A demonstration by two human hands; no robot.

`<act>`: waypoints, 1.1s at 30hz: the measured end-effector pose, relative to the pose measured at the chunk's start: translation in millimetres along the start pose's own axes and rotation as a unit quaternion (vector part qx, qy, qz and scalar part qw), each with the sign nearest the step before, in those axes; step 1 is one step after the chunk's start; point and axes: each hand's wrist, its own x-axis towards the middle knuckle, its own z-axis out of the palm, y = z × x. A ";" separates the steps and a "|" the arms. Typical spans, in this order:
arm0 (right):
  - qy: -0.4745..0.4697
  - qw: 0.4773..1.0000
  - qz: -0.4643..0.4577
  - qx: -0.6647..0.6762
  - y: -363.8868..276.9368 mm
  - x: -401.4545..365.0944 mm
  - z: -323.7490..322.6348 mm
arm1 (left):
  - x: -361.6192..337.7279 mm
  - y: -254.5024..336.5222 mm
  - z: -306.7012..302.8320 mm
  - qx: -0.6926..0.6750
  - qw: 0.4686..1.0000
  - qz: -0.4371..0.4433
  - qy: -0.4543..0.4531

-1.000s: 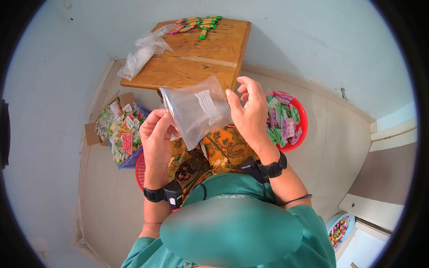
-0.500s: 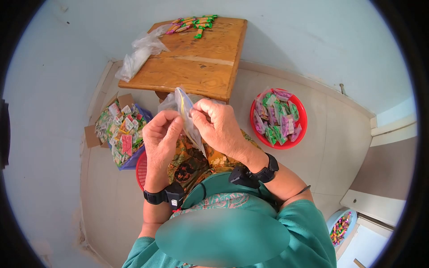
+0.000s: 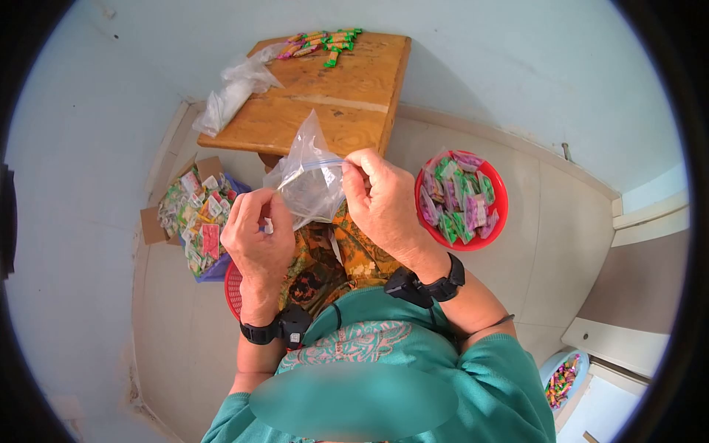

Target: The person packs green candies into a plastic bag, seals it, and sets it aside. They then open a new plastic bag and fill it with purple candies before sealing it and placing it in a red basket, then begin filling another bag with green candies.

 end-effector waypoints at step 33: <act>-0.002 0.996 -0.012 -0.088 13.9 -22.9 13.5 | -18.2 -3.7 27.3 0.050 0.997 0.021 -0.058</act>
